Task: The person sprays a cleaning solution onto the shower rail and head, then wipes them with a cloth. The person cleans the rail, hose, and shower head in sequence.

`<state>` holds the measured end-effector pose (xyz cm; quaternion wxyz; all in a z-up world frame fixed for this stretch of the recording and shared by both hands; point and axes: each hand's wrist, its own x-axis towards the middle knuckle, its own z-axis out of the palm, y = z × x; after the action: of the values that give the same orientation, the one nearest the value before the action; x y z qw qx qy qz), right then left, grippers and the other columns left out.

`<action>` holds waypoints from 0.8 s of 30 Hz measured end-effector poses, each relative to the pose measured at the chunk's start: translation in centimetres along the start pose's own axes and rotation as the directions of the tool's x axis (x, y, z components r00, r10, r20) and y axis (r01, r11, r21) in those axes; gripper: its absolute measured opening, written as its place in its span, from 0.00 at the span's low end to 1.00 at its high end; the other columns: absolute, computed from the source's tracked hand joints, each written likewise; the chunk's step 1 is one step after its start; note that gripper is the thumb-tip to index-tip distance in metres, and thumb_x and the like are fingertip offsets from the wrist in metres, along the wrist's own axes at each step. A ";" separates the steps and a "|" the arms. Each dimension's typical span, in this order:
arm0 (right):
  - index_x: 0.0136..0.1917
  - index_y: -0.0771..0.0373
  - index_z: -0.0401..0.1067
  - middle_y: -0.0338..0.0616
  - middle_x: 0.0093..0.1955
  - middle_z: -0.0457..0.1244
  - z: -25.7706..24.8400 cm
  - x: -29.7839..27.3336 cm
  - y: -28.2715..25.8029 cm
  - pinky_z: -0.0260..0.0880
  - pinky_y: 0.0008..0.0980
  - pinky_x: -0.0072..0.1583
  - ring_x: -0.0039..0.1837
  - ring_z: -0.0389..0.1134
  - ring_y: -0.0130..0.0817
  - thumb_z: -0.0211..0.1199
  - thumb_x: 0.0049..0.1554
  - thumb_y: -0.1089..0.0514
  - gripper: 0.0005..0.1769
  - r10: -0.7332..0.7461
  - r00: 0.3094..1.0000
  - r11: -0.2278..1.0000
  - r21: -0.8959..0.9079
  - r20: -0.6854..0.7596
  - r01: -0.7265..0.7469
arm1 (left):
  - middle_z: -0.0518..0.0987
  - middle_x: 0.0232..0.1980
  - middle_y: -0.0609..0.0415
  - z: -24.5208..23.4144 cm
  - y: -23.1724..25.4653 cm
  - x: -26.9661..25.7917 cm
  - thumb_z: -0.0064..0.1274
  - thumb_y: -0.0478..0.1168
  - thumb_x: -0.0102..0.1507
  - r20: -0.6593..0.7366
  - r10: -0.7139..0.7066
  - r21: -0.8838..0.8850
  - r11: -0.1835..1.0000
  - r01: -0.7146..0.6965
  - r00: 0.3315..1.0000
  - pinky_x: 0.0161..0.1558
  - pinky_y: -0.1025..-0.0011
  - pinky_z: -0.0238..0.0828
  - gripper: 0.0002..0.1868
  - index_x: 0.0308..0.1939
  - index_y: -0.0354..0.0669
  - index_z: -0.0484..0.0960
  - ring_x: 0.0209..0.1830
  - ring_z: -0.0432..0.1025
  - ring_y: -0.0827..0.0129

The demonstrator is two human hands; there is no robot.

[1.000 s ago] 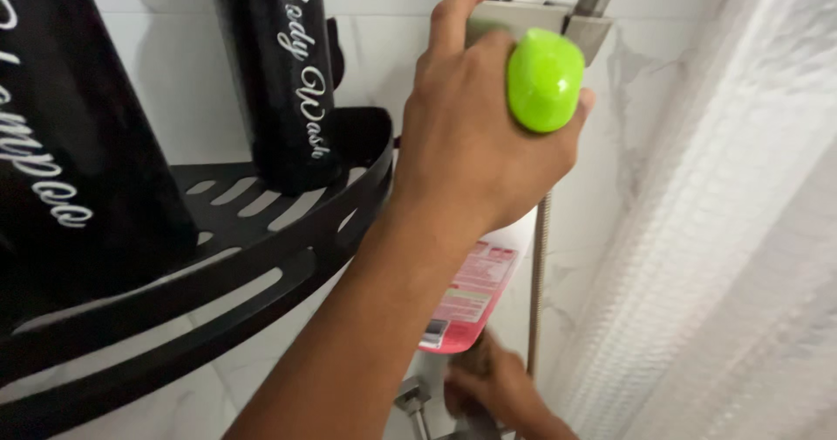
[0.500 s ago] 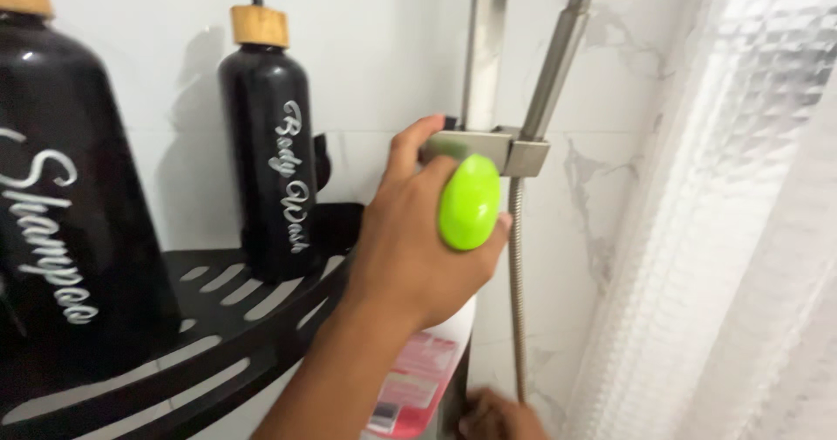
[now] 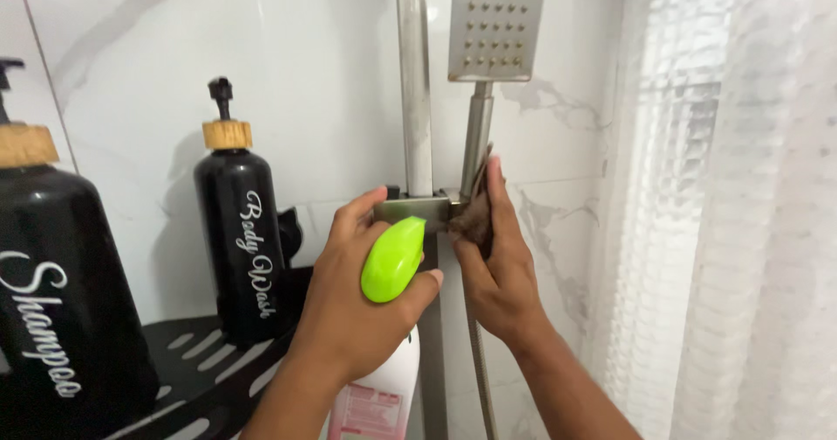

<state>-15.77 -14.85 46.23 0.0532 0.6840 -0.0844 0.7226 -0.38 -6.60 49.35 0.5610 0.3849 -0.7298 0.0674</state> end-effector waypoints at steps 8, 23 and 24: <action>0.59 0.67 0.65 0.38 0.45 0.63 1.2 1.3 4.8 0.68 0.27 0.48 0.46 0.62 0.24 0.57 0.68 0.53 0.15 0.340 0.940 0.903 0.290 -0.030 -0.317 | 0.67 0.72 0.52 -0.3 0.7 0.6 0.63 0.43 0.48 0.039 -0.065 0.028 0.998 0.064 0.997 0.55 0.63 0.72 0.18 0.40 0.41 0.85 0.63 0.72 0.60; 0.51 0.63 0.72 0.35 0.37 0.60 -0.4 5.6 2.3 0.63 0.27 0.40 0.38 0.58 0.21 0.59 0.65 0.44 0.19 0.303 0.953 0.932 0.213 -0.017 -0.293 | 0.59 0.79 0.51 0.5 -2.2 0.4 0.64 0.46 0.53 0.068 0.003 0.044 0.999 -0.006 0.998 0.59 0.61 0.69 0.22 0.46 0.36 0.84 0.66 0.71 0.55; 0.50 0.63 0.72 0.35 0.37 0.62 -0.5 5.9 2.3 0.64 0.27 0.40 0.38 0.60 0.21 0.59 0.64 0.43 0.19 0.380 0.925 0.891 0.273 -0.012 -0.362 | 0.59 0.79 0.50 0.5 -2.1 0.4 0.64 0.46 0.53 0.069 0.013 0.032 0.999 -0.016 0.997 0.59 0.60 0.69 0.22 0.45 0.35 0.84 0.67 0.71 0.54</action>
<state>-17.03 -17.24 51.94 -0.1750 0.6323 -0.1141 0.7460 0.55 -8.52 48.84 0.5286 0.3908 -0.7504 0.0699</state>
